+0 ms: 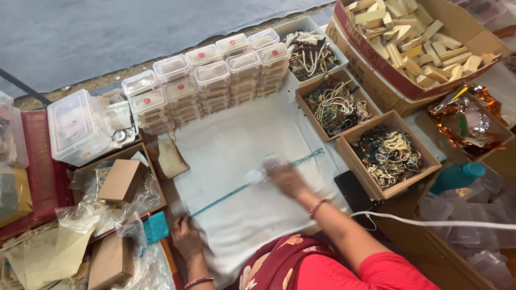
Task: The person cleans a turquoise beaded necklace with a white cloth on a table, then places it into a small plastic bag. They subsequently put the bagged necklace into a beige pouch and wipe a clear plastic container with the cloth.
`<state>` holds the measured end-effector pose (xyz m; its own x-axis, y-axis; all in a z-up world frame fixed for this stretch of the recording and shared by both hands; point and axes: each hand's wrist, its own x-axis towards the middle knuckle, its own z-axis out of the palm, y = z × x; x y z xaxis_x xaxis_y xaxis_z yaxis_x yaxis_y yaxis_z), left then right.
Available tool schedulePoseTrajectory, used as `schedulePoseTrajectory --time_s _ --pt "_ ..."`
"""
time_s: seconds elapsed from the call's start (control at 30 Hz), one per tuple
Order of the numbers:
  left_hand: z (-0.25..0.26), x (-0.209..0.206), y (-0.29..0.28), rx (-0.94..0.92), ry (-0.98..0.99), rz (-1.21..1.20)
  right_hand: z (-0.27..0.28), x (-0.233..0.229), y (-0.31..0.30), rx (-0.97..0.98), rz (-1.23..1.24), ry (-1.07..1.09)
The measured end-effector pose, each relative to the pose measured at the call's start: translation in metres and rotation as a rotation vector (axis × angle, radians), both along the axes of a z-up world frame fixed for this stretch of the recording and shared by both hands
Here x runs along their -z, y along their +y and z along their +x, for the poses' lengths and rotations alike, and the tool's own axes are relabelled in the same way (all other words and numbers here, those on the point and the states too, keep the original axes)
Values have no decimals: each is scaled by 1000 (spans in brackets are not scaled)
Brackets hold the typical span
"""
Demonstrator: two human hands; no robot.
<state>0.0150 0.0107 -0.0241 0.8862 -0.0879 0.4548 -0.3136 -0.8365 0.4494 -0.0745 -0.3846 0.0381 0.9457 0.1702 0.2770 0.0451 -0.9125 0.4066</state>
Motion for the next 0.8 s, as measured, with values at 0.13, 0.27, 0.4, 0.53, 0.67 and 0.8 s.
schedulePoseTrajectory --time_s 0.13,0.27,0.4,0.53,0.67,0.8 --pt "1 5 1 8 -17 9 -53 34 -119 309 265 55" --pt "3 1 -1 6 -32 -6 -27 -3 -99 493 298 -19" --pt "2 -4 -1 24 -10 -48 32 5 33 29 134 -36" --pt "6 11 4 6 -1 -53 41 3 112 -281 417 -80" --pt "3 4 5 -22 -11 -42 13 -3 61 -276 433 -57" --pt "3 1 1 -18 -33 -24 -40 3 -59 79 91 -150"
